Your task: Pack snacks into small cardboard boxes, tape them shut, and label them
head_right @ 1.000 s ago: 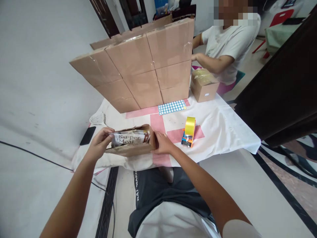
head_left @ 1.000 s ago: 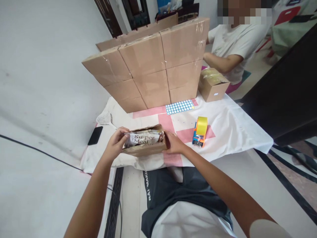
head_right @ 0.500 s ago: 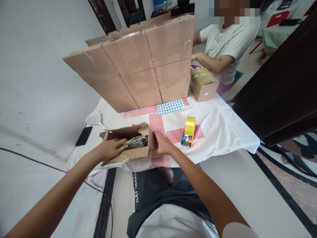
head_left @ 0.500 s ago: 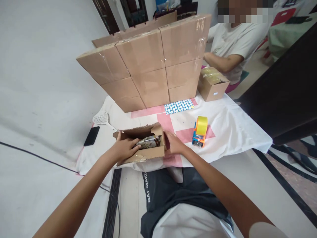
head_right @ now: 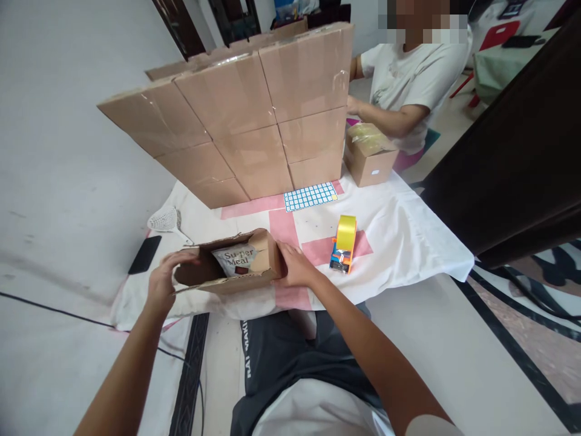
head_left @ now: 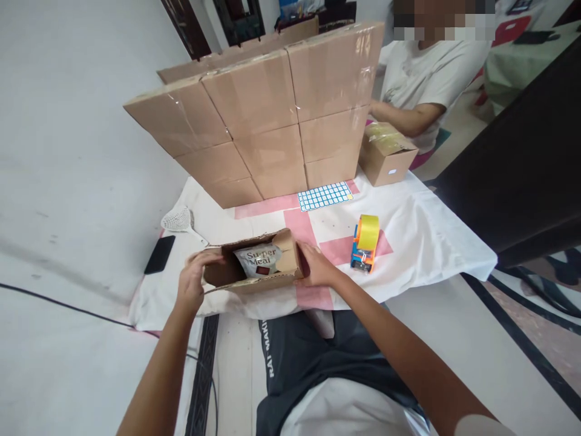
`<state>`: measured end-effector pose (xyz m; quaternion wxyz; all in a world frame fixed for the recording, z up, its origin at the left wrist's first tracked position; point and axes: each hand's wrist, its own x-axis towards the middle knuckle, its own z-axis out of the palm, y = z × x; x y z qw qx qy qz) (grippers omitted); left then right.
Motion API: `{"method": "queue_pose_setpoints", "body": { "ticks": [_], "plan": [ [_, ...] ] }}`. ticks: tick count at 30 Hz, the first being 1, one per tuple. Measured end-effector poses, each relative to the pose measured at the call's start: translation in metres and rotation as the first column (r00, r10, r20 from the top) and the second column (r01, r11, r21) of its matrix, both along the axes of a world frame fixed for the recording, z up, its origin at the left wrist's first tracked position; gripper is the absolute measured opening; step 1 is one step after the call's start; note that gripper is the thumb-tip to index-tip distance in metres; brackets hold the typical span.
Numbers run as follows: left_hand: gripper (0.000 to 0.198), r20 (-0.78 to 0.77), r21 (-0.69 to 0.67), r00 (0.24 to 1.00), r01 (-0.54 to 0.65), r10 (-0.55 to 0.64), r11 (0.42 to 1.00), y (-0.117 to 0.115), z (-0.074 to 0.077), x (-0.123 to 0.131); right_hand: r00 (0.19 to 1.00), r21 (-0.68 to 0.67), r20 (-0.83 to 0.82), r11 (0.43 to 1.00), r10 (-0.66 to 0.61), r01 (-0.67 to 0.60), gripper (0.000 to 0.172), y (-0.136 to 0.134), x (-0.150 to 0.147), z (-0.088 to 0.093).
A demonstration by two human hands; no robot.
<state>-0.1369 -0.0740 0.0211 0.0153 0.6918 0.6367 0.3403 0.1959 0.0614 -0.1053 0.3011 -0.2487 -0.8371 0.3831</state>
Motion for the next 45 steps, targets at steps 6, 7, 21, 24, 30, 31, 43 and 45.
{"method": "queue_pose_setpoints", "body": {
  "ticks": [6,7,21,24,30,31,43,45],
  "plan": [
    [0.053,0.396,0.121,0.884,-0.319,0.248,0.94,-0.032,-0.043,0.001,0.983,0.008,-0.171,0.998,0.062,-0.062,0.093,-0.009,0.004,0.012],
    [0.055,0.43,0.073,0.877,-0.269,0.213,0.96,-0.035,-0.051,0.001,0.978,0.001,-0.204,0.999,0.051,-0.051,0.083,-0.011,0.003,0.019],
    [0.087,0.12,0.057,0.992,-0.029,0.022,0.998,-0.035,-0.058,0.007,0.978,0.107,-0.189,0.988,-0.089,0.11,0.038,0.008,-0.027,0.089],
    [0.082,0.149,0.13,0.989,-0.043,0.023,0.991,-0.036,-0.061,0.011,0.97,0.024,-0.209,0.991,-0.127,0.135,0.036,0.013,-0.038,0.092],
    [0.067,0.173,0.151,0.985,-0.051,0.024,0.987,-0.042,-0.06,0.023,0.945,-0.21,-0.237,0.962,-0.223,0.174,0.048,0.027,-0.055,0.088],
    [0.061,0.183,0.129,0.983,-0.054,0.03,0.99,-0.041,-0.061,0.028,0.947,-0.242,-0.232,0.956,-0.222,0.165,0.054,0.029,-0.056,0.087],
    [0.041,-0.021,0.094,0.968,-0.249,0.252,0.964,-0.024,-0.035,0.087,0.92,-0.192,-0.38,0.981,-0.092,0.018,0.033,-0.008,-0.001,0.083],
    [0.044,-0.227,-0.007,0.963,-0.148,0.142,0.989,-0.024,-0.028,0.095,0.949,-0.123,-0.299,0.99,-0.098,0.063,0.036,-0.022,0.01,0.091]
  ]
}}
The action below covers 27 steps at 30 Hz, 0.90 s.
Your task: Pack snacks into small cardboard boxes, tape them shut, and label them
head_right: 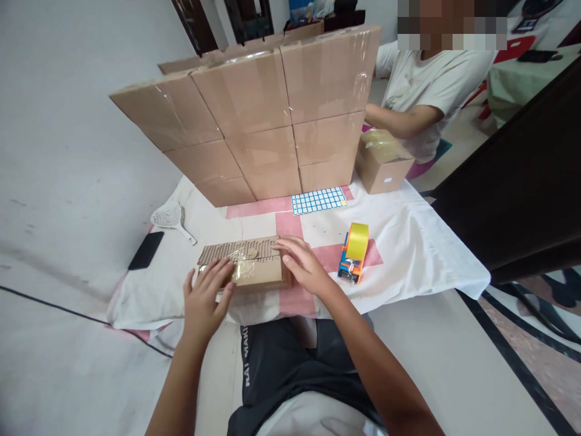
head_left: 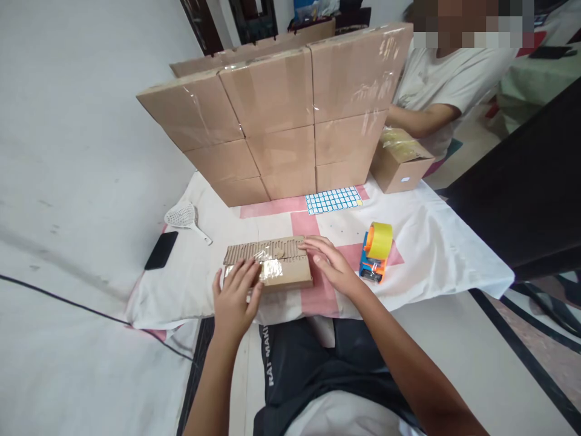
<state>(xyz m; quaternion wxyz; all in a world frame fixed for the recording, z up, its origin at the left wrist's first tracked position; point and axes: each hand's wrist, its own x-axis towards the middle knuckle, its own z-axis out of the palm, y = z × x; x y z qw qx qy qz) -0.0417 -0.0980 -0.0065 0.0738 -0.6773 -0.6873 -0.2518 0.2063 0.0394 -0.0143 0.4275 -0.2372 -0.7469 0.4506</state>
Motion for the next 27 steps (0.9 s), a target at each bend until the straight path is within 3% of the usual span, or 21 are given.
{"method": "queue_pose_setpoints", "body": {
  "ticks": [2,4,5,7,9,10,13,15,19,25,27],
  "plan": [
    [0.057,-0.089,-0.096,0.996,0.018,-0.027,0.995,0.002,0.004,0.006,0.991,0.072,0.084,0.993,-0.101,0.095,0.039,-0.014,0.016,0.01],
    [0.065,-0.128,-0.134,0.991,0.005,-0.022,0.991,0.006,0.005,0.009,0.949,0.137,0.069,0.945,-0.309,0.297,0.037,-0.023,0.038,0.018],
    [0.066,-0.138,-0.144,0.99,-0.003,-0.017,0.99,0.008,0.005,0.01,0.895,0.145,0.023,0.887,-0.445,0.438,0.035,-0.025,0.051,0.018],
    [0.064,-0.142,-0.16,0.99,-0.014,-0.009,0.987,0.012,0.005,0.011,0.715,0.074,-0.079,0.711,-0.695,0.699,0.032,-0.019,0.08,0.012],
    [0.063,-0.134,-0.167,0.991,-0.035,0.012,0.985,0.016,0.006,0.014,0.555,-0.106,-0.121,0.566,-0.823,0.817,0.037,-0.004,0.105,-0.005],
    [0.063,-0.128,-0.169,0.991,-0.047,0.025,0.985,0.018,0.007,0.016,0.529,-0.217,-0.126,0.544,-0.839,0.811,0.04,0.005,0.115,-0.014],
    [0.063,-0.114,-0.186,0.992,-0.07,0.05,0.98,0.023,0.009,0.023,0.621,-0.482,-0.126,0.595,-0.773,0.643,0.045,0.028,0.13,-0.041],
    [0.063,-0.102,-0.19,0.993,-0.077,0.058,0.979,0.025,0.009,0.027,0.721,-0.549,-0.105,0.644,-0.685,0.533,0.041,0.036,0.13,-0.051],
    [0.065,-0.083,-0.154,0.992,-0.103,0.091,0.983,0.026,0.005,0.026,0.842,-0.548,-0.081,0.729,-0.534,0.41,0.032,0.036,0.124,-0.056],
    [0.064,-0.077,-0.094,0.99,-0.128,0.121,0.987,0.036,-0.003,0.019,0.875,-0.526,-0.137,0.782,-0.465,0.334,0.041,0.04,0.118,-0.069],
    [0.064,-0.066,-0.053,0.99,-0.125,0.122,0.991,0.042,-0.005,0.018,0.862,-0.492,-0.147,0.792,-0.485,0.361,0.039,0.038,0.113,-0.074]
  ]
}}
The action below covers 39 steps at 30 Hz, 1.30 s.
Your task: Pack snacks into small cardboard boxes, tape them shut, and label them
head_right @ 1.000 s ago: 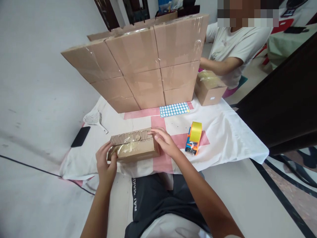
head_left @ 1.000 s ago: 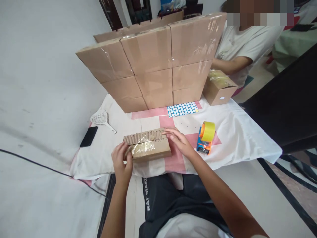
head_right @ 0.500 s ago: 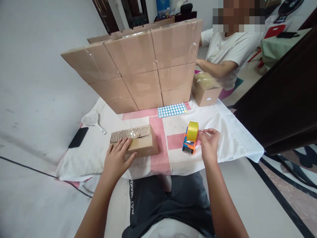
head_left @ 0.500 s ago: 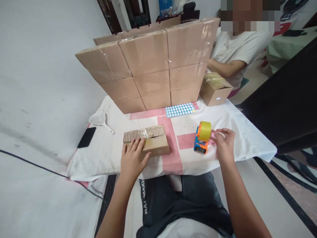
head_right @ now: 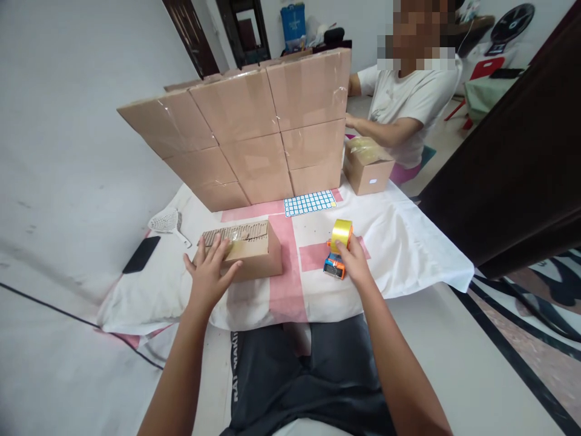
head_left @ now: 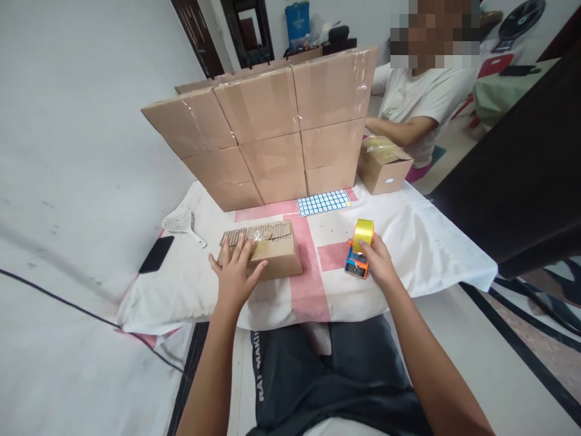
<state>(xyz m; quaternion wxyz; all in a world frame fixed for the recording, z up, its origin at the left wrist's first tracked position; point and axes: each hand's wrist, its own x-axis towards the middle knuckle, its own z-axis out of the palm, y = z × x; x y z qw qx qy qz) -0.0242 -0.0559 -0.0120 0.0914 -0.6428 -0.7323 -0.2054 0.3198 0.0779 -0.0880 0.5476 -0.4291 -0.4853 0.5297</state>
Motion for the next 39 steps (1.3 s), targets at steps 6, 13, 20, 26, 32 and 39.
{"method": "queue_pose_setpoints", "body": {
  "ticks": [6,13,20,26,32,39],
  "plan": [
    [0.047,-0.017,0.321,0.998,0.064,-0.061,0.945,-0.013,-0.02,0.027,0.999,0.043,-0.047,0.999,-0.017,0.019,0.039,-0.046,-0.026,0.005],
    [0.031,0.503,0.129,0.816,0.255,-0.285,0.958,-0.065,-0.063,0.146,0.983,0.023,-0.147,0.994,0.109,-0.106,0.048,-0.105,-0.066,0.026],
    [0.045,0.885,0.053,0.44,0.229,-0.152,0.972,-0.058,-0.068,0.169,0.982,0.197,0.112,0.965,0.155,-0.174,0.045,-0.103,-0.063,0.026],
    [0.038,0.936,0.155,0.286,0.193,-0.207,0.969,-0.067,-0.046,0.182,0.997,0.171,0.051,0.983,0.061,-0.068,0.045,-0.105,-0.06,0.011],
    [0.041,0.999,-0.041,0.018,0.312,0.037,0.949,-0.088,-0.036,0.196,0.995,0.136,-0.009,0.986,-0.1,0.1,0.045,-0.1,-0.059,0.017],
    [0.04,0.991,-0.1,0.121,0.336,0.062,0.936,-0.1,-0.043,0.195,0.955,0.058,-0.095,0.956,-0.281,0.288,0.044,-0.068,-0.047,0.03]
  ]
}}
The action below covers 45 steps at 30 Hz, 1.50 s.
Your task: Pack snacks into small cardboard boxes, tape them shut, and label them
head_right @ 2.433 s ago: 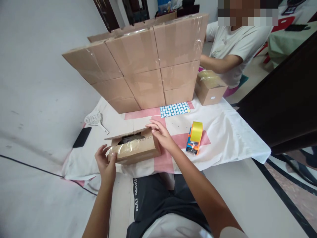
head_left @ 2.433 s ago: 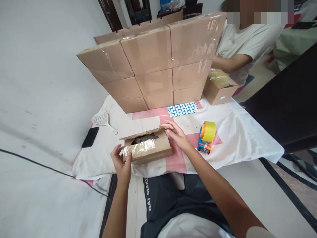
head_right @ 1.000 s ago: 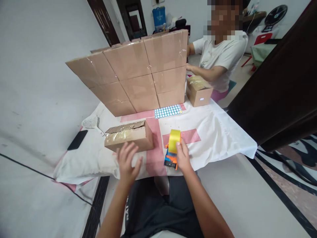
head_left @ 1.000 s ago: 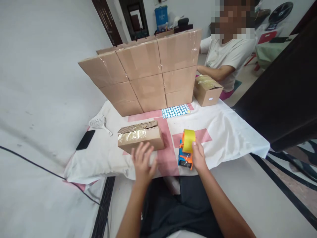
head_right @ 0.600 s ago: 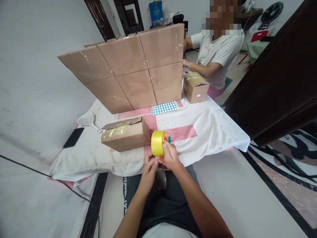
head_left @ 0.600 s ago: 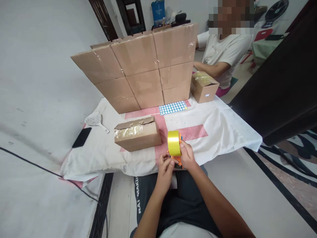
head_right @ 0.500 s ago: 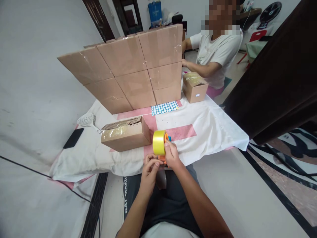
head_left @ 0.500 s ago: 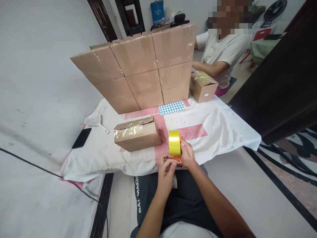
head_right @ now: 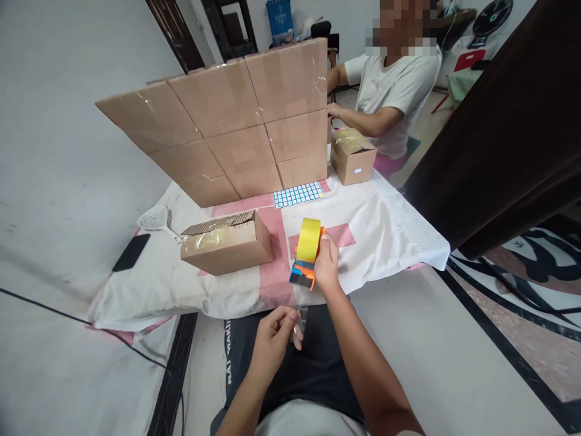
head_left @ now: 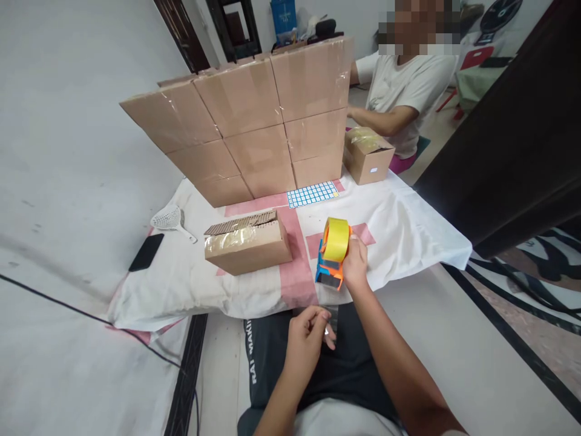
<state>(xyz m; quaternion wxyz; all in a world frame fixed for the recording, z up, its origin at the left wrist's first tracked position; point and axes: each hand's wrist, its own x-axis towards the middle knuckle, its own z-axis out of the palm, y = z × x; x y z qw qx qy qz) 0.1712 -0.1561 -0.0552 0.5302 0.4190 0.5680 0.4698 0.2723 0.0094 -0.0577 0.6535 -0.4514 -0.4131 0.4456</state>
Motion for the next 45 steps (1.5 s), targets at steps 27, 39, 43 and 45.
{"method": "queue_pose_setpoints", "body": {
  "ticks": [27,39,43,45],
  "plan": [
    [0.036,-0.265,0.04,0.964,-0.004,0.014,0.999,-0.007,-0.034,-0.006,0.83,-0.099,-0.163,0.828,0.534,-0.552,0.04,-0.036,0.0,0.031],
    [0.03,-0.533,0.181,0.664,-0.516,0.524,0.837,-0.021,-0.015,-0.154,0.931,0.051,0.046,0.93,0.362,-0.365,0.062,-0.048,0.091,0.044],
    [0.035,-0.335,0.128,0.753,-0.559,0.566,0.819,-0.015,-0.012,-0.155,0.961,0.091,0.132,0.962,0.243,-0.256,0.047,0.036,0.072,0.029],
    [0.034,-0.269,0.129,0.775,-0.56,0.572,0.819,-0.009,-0.01,-0.149,0.958,0.056,0.131,0.963,0.255,-0.264,0.049,0.076,0.06,0.013]
  ]
}}
